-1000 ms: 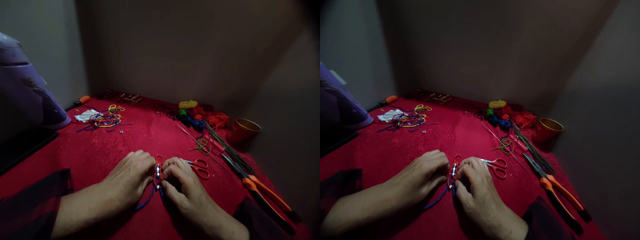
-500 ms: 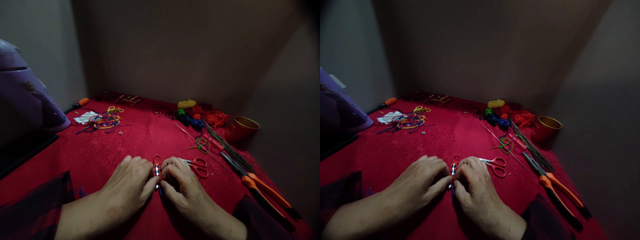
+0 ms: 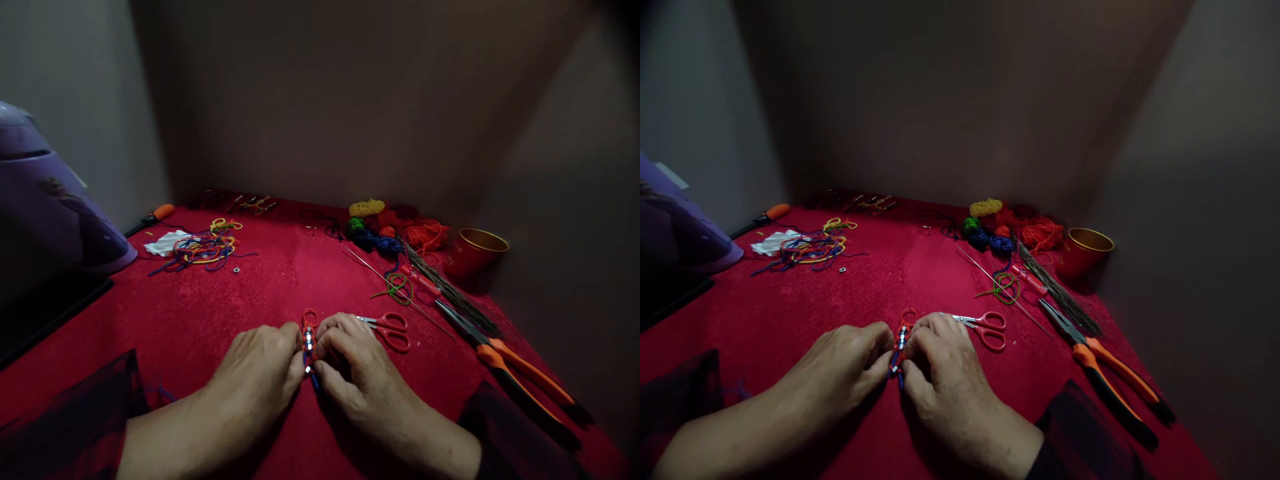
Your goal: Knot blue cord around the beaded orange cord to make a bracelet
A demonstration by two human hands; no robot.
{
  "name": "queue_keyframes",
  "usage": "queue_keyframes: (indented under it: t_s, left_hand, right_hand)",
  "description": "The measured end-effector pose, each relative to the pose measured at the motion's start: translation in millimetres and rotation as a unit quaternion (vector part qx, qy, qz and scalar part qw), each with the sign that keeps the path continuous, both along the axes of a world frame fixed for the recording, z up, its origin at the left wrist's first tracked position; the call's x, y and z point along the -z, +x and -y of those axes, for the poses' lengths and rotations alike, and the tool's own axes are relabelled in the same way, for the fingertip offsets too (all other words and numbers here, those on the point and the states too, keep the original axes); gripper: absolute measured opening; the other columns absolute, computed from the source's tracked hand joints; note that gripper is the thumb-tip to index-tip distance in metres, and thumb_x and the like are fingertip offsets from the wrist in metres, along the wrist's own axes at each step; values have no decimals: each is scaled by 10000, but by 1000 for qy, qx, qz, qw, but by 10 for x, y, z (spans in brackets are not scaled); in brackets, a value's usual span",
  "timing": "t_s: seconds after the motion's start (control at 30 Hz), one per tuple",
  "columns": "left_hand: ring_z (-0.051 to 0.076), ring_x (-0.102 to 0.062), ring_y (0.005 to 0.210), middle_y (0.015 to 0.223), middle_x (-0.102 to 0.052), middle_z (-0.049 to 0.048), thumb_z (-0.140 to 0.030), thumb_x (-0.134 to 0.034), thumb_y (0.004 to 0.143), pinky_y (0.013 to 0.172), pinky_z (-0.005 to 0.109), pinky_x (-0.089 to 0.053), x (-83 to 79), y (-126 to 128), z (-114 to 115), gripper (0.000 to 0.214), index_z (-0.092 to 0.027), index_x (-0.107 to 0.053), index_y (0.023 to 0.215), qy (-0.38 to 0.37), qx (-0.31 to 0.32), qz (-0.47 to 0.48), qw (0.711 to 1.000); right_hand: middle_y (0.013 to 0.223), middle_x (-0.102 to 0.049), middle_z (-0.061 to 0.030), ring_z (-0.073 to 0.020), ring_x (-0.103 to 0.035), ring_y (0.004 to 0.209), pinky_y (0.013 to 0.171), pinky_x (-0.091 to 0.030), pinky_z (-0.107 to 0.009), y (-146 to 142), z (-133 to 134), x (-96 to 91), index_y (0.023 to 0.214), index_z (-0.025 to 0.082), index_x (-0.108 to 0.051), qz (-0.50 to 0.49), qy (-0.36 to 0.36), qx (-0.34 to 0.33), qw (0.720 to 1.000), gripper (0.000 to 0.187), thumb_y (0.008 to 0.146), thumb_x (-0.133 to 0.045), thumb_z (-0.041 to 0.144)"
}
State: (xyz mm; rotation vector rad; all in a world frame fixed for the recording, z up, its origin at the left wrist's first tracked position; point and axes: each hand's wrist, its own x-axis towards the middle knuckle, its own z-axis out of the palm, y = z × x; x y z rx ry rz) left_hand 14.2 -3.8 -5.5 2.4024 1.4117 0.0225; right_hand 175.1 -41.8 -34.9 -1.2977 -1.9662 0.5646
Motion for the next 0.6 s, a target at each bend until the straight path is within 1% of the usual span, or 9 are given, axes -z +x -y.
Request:
queue_keyframes:
  t_s: [0.1,0.2,0.3,0.4,0.5,0.6]
  left_hand:
    - [173,-561,574,672,-631,49,-186,-419,836,530,255,-313,50,-19,-32,171,-176,-566,750,-16,-6,45,999]
    - [150,-526,558,626,-596,16,-178,-425,803,516,235,-316,92,-49,-88,159,-174,-561,721,-66,-21,122,990]
    - [124,-469,499,542,-522,-29,-219,-447,767,451,208,-275,105,-64,-129,141,-175,-550,681,-149,-61,200,966]
    - [105,-397,417,456,-437,-69,-321,-485,745,396,198,-230,85,-56,-136,163,-181,-526,672,-225,-102,258,934]
    - [93,-337,360,399,-396,-87,-374,-499,715,358,197,-212,49,-37,-133,193,-191,-501,656,-296,-127,285,903]
    - [84,-321,350,375,-400,-85,-333,-507,677,350,193,-205,35,-23,-139,157,-185,-502,625,-327,-135,289,889]
  right_hand:
    - [868,-562,-11,-183,-486,847,763,-377,-334,0,10,9,754,196,-526,4,0,4,1000,204,769,-580,0]
    - [869,-561,-17,-188,-484,849,770,-378,-340,-4,2,33,754,193,-529,8,2,7,1000,203,766,-579,-3]
    - [866,-562,-23,-190,-484,846,770,-378,-341,-6,-13,39,750,187,-530,11,1,9,1000,211,755,-576,-18]
    - [858,-560,-24,-191,-486,839,761,-380,-339,-4,-16,9,754,187,-533,6,0,7,1000,190,762,-598,9]
    - [855,-560,-23,-189,-488,824,748,-379,-336,-6,-14,-16,794,189,-543,-7,6,11,1000,147,794,-611,59]
    - [849,-563,-31,-188,-490,814,734,-379,-332,-16,-23,1,821,185,-554,-1,19,14,1000,137,832,-564,49]
